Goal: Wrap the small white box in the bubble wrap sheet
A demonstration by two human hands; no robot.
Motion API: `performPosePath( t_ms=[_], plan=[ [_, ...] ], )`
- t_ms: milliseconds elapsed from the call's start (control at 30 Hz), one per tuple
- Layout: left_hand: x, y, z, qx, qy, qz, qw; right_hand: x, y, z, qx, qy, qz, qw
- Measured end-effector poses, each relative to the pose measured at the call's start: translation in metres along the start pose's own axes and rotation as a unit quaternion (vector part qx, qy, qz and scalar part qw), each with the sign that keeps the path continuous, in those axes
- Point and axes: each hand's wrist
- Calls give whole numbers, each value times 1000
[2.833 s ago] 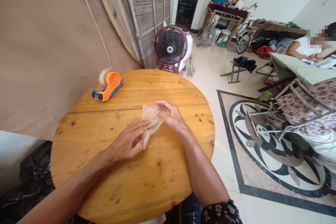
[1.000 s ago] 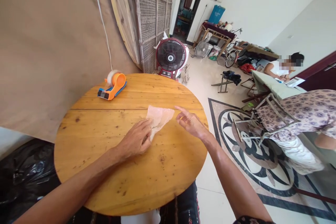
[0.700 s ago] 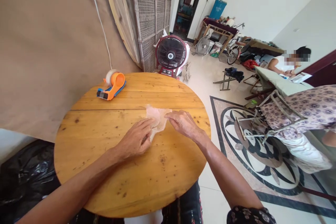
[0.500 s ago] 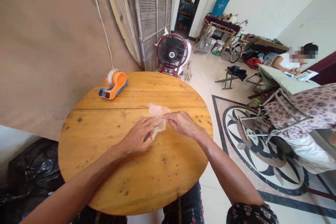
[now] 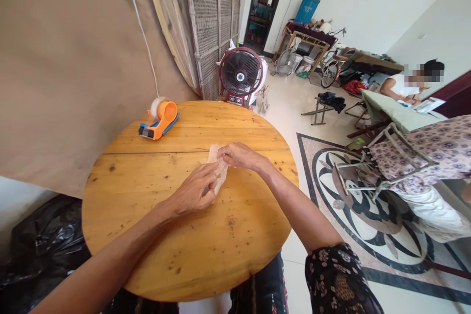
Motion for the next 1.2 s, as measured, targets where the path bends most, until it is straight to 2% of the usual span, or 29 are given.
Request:
performPosePath(
  t_ms=[267, 500, 700, 933, 1033, 1200],
  plan=[
    [-5, 5, -6, -46, -15, 37, 998, -16, -10, -23, -29, 12, -49, 998],
    [-4, 10, -9, -61, 19, 58, 996, -17, -8, -41, -61, 24, -73, 995],
    [-4, 15, -12, -90, -8, 60, 994, -19, 3, -50, -107, -2, -67, 992],
    [-3, 14, -13, -84, -35, 52, 994, -27, 16, -70, -205, -53, -78, 974],
    [-3, 15, -14, -82, -42, 45, 995, -29, 15, -75, -213, -17, -65, 975],
    [-4, 16, -13, -89, -13, 53, 995, -31, 13, -78, -212, 27, 10, 977]
  ],
)
Point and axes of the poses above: each hand's wrist, its own y-axis away from the middle knuckle, its own z-axis out of the back of the hand, x = y × z, and after that the axes turned 6 degrees about -x, right-handed
